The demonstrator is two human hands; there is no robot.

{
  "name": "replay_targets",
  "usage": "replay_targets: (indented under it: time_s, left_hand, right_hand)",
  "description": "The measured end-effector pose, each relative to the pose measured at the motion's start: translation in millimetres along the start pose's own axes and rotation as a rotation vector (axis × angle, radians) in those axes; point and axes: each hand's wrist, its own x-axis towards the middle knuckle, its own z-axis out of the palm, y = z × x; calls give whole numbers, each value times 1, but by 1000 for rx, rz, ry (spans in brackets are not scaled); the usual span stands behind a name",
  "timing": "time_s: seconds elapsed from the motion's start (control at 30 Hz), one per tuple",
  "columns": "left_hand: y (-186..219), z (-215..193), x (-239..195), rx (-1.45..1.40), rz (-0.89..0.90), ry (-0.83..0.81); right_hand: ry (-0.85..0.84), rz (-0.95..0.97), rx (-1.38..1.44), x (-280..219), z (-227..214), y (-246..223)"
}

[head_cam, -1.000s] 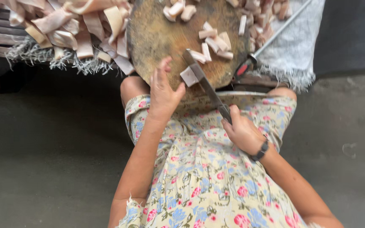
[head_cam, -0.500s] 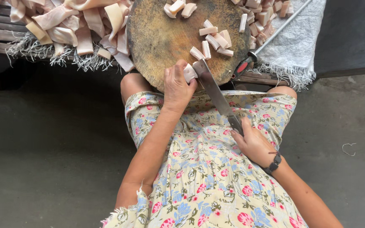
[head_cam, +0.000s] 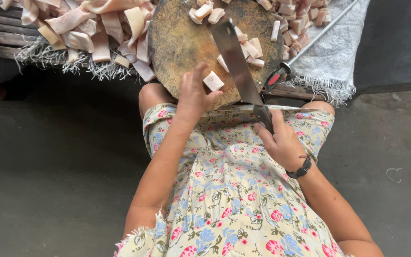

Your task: The person sits on the ground and uses a cleaver to chop strips of pork skin into small pieces on a round wooden cutting board. They repeatedly pick up strips, cut them, and push the finished pieces aside.

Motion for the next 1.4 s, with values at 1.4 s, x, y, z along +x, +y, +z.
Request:
replay_targets:
  time_s: [1.4]
  left_hand:
    - [-7, 21, 28, 256, 56, -13]
  right_hand:
    - [-52, 342, 39, -19, -30, 21]
